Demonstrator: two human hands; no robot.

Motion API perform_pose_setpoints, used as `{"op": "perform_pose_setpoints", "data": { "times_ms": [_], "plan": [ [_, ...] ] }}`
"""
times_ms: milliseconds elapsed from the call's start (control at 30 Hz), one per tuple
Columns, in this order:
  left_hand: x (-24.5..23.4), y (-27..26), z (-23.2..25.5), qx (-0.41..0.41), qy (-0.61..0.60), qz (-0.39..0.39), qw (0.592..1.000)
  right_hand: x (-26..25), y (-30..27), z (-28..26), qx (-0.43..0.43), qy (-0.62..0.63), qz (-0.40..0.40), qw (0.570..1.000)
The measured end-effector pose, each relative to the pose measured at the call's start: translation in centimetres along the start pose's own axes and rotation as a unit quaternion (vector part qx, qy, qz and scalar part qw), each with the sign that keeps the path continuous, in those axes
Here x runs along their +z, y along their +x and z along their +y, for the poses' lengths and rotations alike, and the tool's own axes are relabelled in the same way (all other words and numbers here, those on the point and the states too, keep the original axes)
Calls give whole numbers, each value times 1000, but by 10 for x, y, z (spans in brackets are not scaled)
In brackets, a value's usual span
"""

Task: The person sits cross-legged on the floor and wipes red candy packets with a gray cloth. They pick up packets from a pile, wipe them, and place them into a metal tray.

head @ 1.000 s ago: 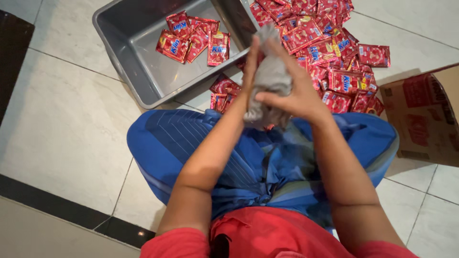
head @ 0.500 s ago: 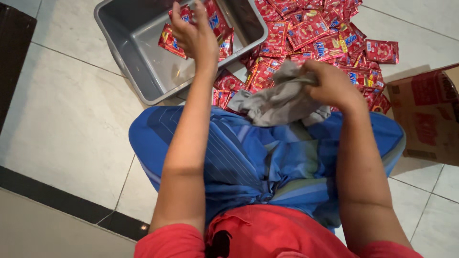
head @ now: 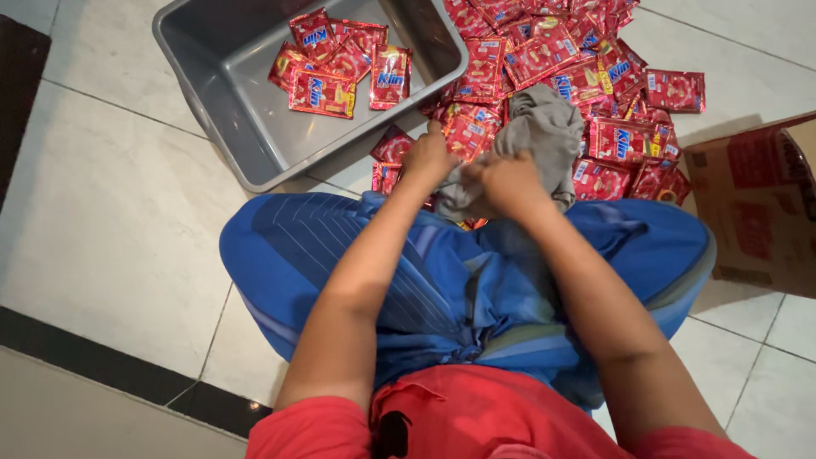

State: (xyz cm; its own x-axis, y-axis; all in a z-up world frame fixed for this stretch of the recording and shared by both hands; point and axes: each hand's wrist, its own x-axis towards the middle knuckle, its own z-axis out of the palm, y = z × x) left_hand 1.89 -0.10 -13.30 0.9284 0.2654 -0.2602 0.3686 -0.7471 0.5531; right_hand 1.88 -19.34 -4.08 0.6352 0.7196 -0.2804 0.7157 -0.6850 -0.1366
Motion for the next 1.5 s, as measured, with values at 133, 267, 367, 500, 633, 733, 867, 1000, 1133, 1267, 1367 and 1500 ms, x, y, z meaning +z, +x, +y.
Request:
{"op": "perform_pose_setpoints", "data": {
  "times_ms": [133,267,367,500,633,733,867,1000,1133,1267,1367,1500],
  "plan": [
    [-14,5,-4,16,-60,-76,995,-29,-4,56,9,241,69,968],
    [-24,17,15,127,-415,-64,899,-96,-39,113,-65,111,269,954],
    [-31,13,50,126,-598,-115,783,-125,-41,96,-120,780,349,506],
    [-51,-27,104,156,-524,-73,834,-146,-17,33,-54,709,510,484],
    [-87,-68,134,116,-759,-160,621,-138,-16,-41,-67,154,517,839],
    [-121,-79,129,131,-790,-166,575,-132,-29,-62,-100,300,447,836],
    [-138,-75,121,130,-774,-76,615,-111,-47,-66,-68,317,391,862],
    [-146,-65,106,118,-775,-87,615,-115,-67,-31,-128,485,268,823],
    [-134,-64,102,187,-735,-72,648,-141,-81,11,-97,768,308,553],
    [-98,-68,132,106,-696,-21,710,-153,-53,-9,-161,822,273,473],
    [-77,-65,139,93,-634,125,757,-130,-37,-59,-89,812,279,505],
    [-82,-33,114,102,-655,240,709,-107,-43,-72,-145,568,320,744]
  ]
}}
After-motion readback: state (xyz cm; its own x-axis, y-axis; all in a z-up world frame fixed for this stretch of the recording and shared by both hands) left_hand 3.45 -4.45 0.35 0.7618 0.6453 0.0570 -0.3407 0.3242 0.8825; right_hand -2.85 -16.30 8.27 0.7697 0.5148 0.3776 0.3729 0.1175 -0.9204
